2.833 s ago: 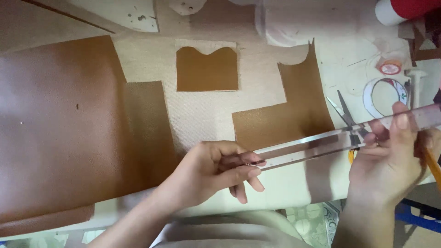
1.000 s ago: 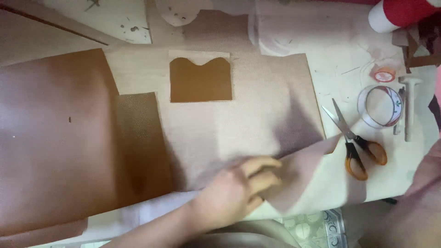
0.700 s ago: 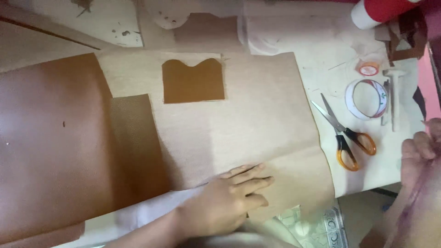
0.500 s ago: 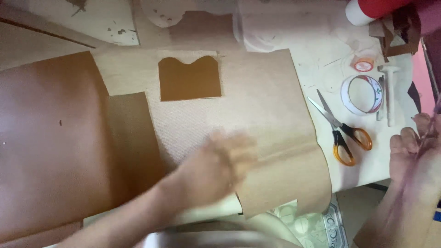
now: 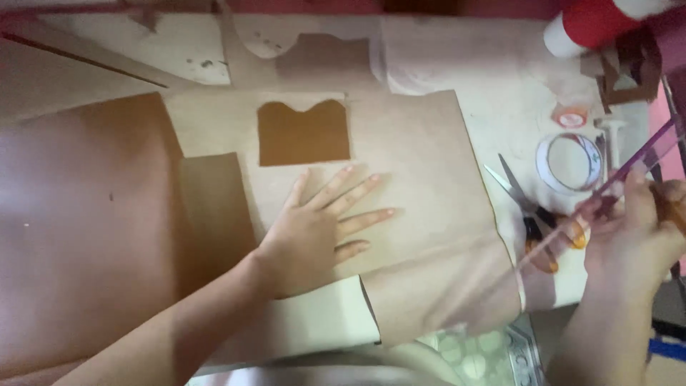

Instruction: Marking leather using a ruler and pencil followed by cutting out the shapes with scissors.

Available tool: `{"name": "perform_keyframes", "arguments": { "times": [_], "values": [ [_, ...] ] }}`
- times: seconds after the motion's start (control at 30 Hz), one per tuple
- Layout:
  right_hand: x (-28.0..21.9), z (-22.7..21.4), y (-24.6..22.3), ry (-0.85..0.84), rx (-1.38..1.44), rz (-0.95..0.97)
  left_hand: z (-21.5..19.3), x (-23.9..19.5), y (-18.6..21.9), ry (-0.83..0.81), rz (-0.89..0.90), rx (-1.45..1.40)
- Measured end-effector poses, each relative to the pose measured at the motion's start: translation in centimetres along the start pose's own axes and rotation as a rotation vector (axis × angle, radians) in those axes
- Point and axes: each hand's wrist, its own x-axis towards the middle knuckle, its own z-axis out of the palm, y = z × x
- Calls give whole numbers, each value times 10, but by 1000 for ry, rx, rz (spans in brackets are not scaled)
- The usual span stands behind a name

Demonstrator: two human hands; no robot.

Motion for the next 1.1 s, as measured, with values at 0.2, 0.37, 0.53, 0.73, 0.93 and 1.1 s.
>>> {"name": "perform_keyframes", "arguments": {
  "times": [0.2,0.37,0.53,0.73,0.93,1.1],
  "values": [
    [-10,-38,18,63,-109,-41,-5,12,19,-111,-82,-106],
    [-47,-6,0,57,-33,-61,-26,31,61,77,12,-664],
    [-82,34,-38,-122,-94,-67,4,37,95,-182,-114,-886],
    [-128,-4,-35,-145,-1168,-217,-43,13,59,-324,-374,-884],
    [-141,29,-64,-404,-1376,218,-60,-17,36,-50,-303,-839],
    [-139,35,-51,-347,-1194,168,-53,-24,22,-57,-294,-746]
  ]
}}
